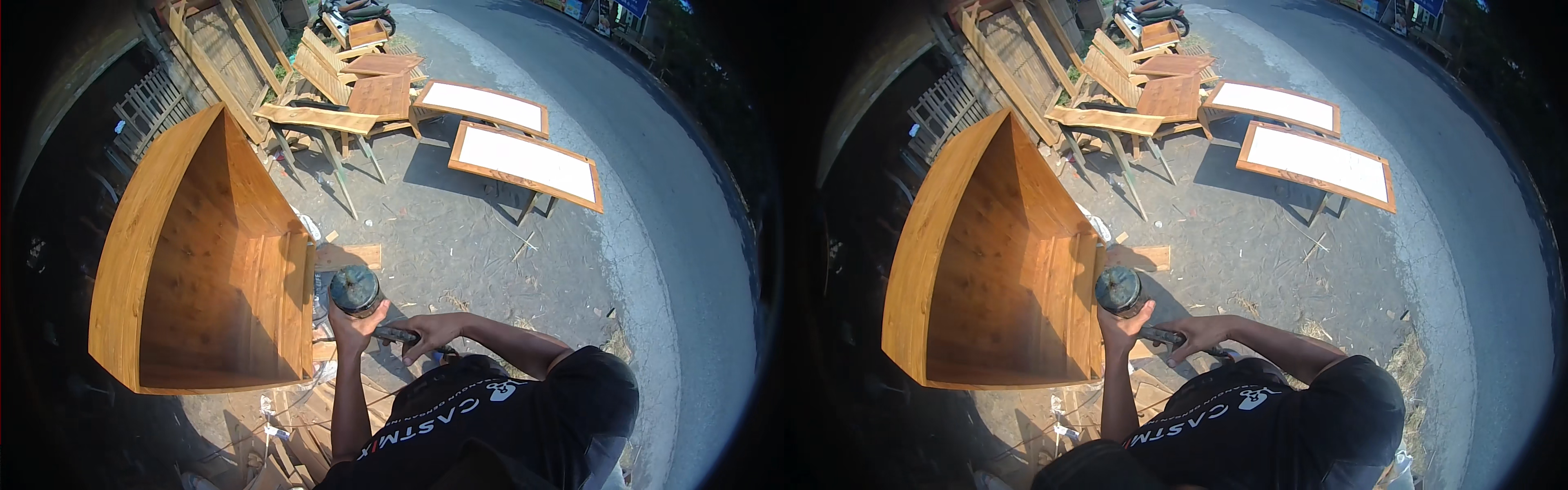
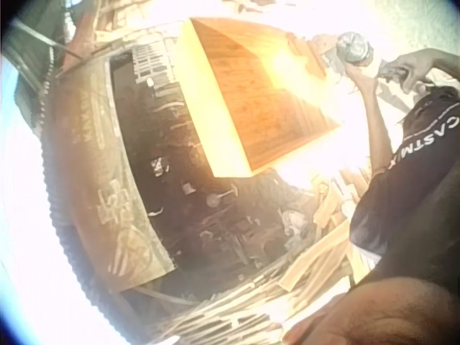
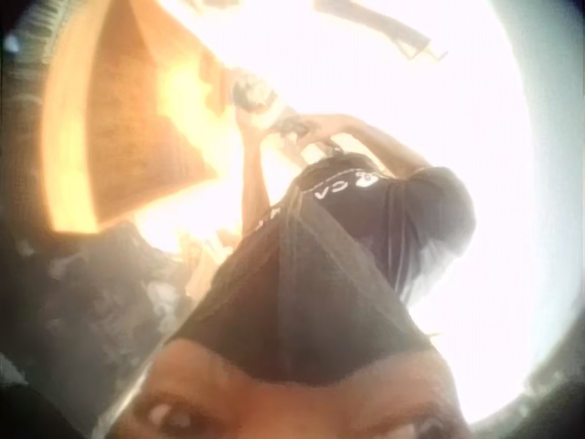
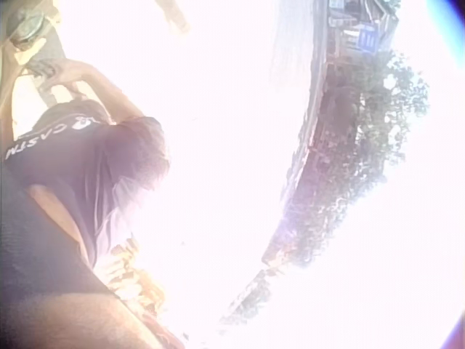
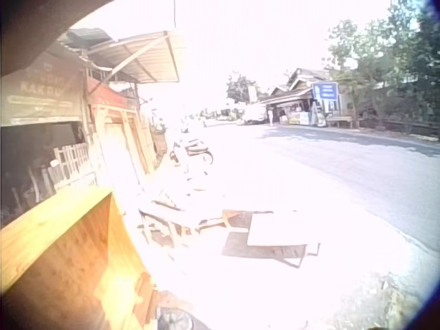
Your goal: The person uses a spray gun to apply a finish to the interior and exterior surfaces of a wooden cabinet.
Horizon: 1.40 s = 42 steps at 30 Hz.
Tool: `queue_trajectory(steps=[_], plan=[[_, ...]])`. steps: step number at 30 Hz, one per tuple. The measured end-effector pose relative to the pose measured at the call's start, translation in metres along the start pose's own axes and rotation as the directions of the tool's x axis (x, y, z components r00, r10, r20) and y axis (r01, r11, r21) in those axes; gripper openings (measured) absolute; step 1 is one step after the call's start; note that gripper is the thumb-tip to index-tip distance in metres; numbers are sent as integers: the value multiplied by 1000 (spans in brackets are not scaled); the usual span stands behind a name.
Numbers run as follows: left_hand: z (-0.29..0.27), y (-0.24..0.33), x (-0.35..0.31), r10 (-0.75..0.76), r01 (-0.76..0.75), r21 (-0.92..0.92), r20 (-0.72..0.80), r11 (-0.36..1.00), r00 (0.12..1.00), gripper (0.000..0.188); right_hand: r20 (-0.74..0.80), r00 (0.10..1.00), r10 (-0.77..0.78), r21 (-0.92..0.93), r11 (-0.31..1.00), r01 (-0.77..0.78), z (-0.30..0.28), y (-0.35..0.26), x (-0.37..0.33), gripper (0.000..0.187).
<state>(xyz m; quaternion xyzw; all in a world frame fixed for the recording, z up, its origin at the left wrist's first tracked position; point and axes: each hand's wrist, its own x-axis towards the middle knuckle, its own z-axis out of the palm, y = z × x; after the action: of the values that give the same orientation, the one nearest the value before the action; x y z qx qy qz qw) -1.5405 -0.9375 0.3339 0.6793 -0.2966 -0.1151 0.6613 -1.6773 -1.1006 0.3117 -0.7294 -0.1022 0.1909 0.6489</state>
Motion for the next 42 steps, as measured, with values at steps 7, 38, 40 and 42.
queue_trajectory(steps=[7,38,40,42], plan=[[41,19,8,147,-145,49,-42,988,988,59,-247,965,-89,458,867,197,-34,21,1,36],[74,16,-38,112,-92,202,-86,975,990,101,-425,876,227,434,901,-23,0,53,-9,35],[73,16,-38,155,-134,219,-81,967,985,100,-396,879,266,447,892,-69,-4,53,-12,34],[73,18,-32,155,-136,210,-82,968,984,99,-307,875,374,396,886,-240,-15,52,-17,39]])
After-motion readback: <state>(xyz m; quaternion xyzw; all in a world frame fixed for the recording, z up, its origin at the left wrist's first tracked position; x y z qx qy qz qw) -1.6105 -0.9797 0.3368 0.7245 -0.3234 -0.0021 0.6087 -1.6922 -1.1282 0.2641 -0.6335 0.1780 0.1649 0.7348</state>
